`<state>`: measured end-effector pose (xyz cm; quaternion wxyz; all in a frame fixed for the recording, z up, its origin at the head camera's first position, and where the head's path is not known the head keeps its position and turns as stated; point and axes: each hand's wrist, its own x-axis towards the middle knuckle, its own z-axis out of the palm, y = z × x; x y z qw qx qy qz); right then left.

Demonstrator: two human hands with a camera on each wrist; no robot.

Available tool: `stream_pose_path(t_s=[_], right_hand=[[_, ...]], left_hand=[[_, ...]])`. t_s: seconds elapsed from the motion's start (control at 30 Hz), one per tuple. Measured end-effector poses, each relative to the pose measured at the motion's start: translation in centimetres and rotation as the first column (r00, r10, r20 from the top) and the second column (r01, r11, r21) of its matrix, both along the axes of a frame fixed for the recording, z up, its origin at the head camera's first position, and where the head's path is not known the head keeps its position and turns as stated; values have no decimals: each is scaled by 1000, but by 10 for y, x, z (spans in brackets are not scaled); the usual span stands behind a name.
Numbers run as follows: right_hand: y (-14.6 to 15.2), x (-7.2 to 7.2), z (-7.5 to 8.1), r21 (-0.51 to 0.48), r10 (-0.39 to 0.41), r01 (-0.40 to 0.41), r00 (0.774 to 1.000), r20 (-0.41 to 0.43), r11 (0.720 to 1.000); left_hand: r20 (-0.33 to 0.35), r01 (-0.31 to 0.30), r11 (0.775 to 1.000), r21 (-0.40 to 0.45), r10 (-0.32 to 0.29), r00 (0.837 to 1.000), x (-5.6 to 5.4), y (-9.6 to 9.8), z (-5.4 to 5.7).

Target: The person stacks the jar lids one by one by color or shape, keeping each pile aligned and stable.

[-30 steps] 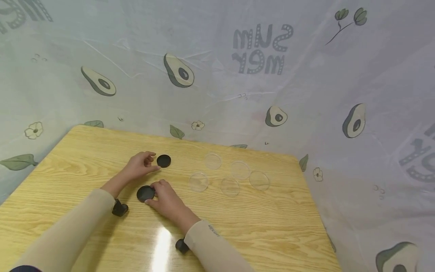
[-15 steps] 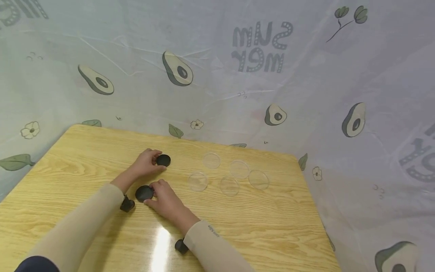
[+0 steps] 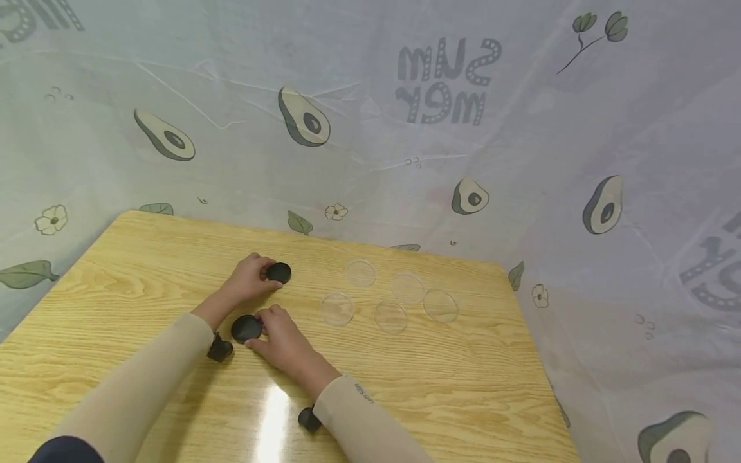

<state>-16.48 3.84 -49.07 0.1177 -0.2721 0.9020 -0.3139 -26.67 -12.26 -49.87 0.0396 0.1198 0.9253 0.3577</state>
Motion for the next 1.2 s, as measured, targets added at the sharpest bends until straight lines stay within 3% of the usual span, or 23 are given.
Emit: stream_pose_path(t_s=[0.27, 0.6, 0.8, 1.2], right_hand=[[0, 0, 1, 13, 6, -6, 1000, -25, 1000], [0, 0, 2, 10, -7, 7, 1000, 1, 1000], [-1, 0, 2, -7, -16, 16, 1000, 4, 1000], [-1, 1, 1, -33, -39, 40, 998, 45, 999]], left_hand=[[14, -17, 1000, 6, 17, 1000, 4, -2, 3], [-87, -8, 999, 53, 12, 996, 15, -14, 12], [-107, 12, 999, 33, -9, 994, 27, -29, 13], [-155, 26, 999, 31, -20, 988, 63, -54, 17]])
